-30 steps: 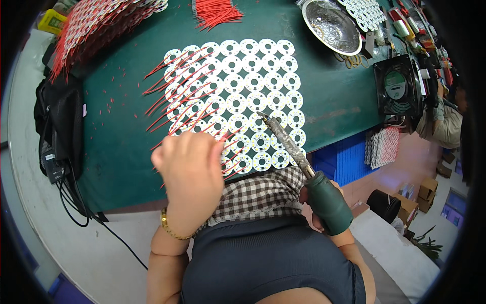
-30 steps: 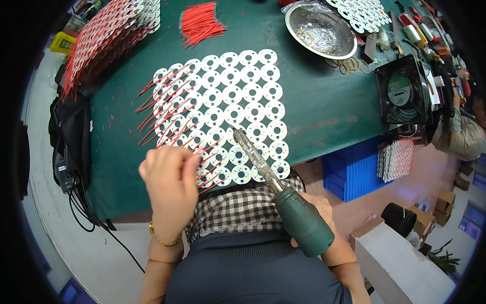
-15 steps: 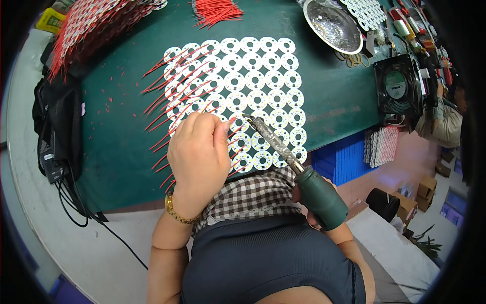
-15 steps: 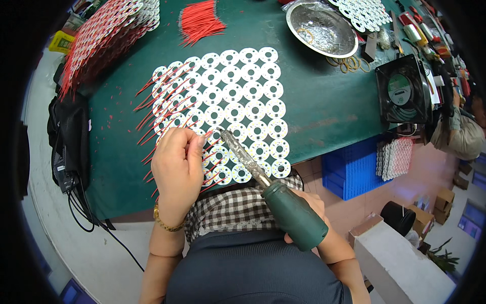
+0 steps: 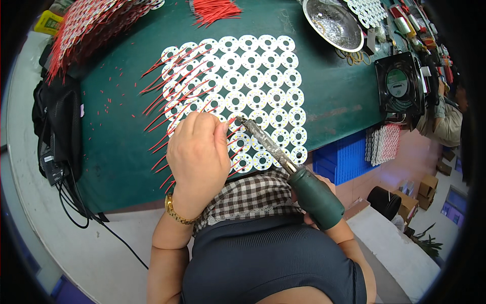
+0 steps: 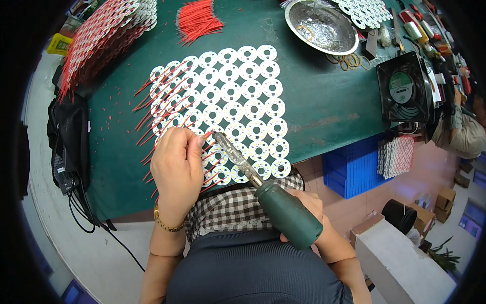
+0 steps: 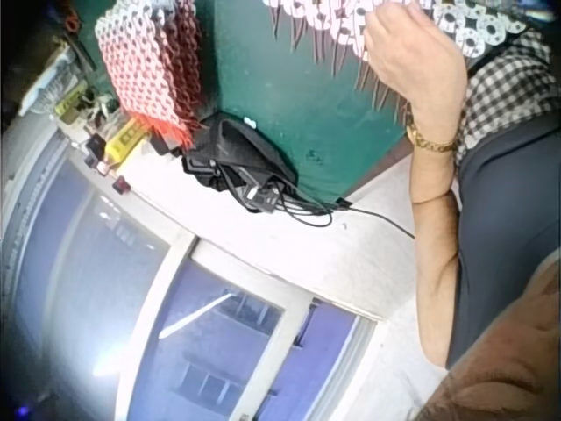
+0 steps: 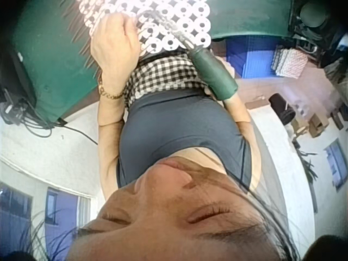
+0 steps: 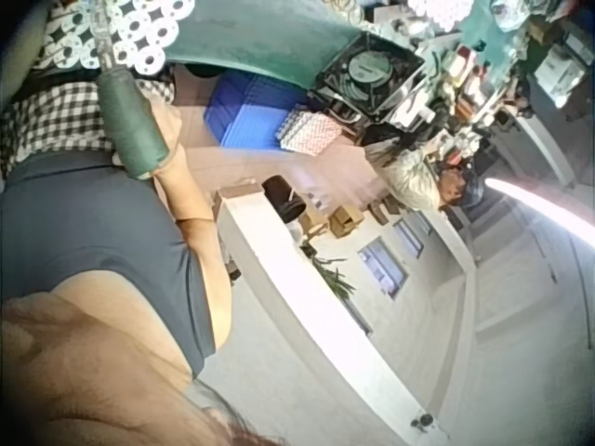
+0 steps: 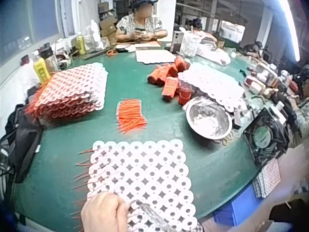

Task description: The person solders red wires onto a grid of circular LED components on an assembly line using a soldering iron.

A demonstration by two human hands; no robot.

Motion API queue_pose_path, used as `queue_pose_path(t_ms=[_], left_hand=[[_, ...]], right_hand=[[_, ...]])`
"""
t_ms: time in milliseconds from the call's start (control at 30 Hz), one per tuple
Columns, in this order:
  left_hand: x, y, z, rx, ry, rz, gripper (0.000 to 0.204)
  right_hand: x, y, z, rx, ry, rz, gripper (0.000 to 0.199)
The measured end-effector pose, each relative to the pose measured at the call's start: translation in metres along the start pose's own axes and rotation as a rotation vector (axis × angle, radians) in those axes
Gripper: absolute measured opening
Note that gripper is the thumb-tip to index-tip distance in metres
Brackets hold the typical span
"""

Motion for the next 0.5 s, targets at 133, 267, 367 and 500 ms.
queue_pose_path(t_ms=[133, 267, 367, 500], left_hand=[[-0.001, 0.001, 0.0, -0.013, -0.013, -0.001, 0.014], [-0.001, 0.0, 0.0, -0.009, -0.013, 0.007, 0.012], [0.0, -0.001, 0.0, -0.011, -0.017, 0.016, 0.012], [-0.001, -0.001, 0.0, -0.015, -0.016, 0.016, 0.012]], right_hand=[[0.009, -0.001, 0.004, 0.009, 0.132, -0.038, 0.08], [0.013, 0.003, 0.009, -0.021, 0.136, -0.022, 0.078], [0.021, 0.003, 0.012, 0.001, 0.192, -0.106, 0.077], [0.026, 0.004, 0.015, 0.002, 0.197, -0.136, 0.076]])
Point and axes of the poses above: each hand's wrist, its own z-axis towards the middle knuckle, its own y-axis out of the back of the hand, x = y × z, the point moved 8 cm from there along z, towards the middle knuckle, and after that the axes turned 2 degrees about z, right-handed, at the moved point
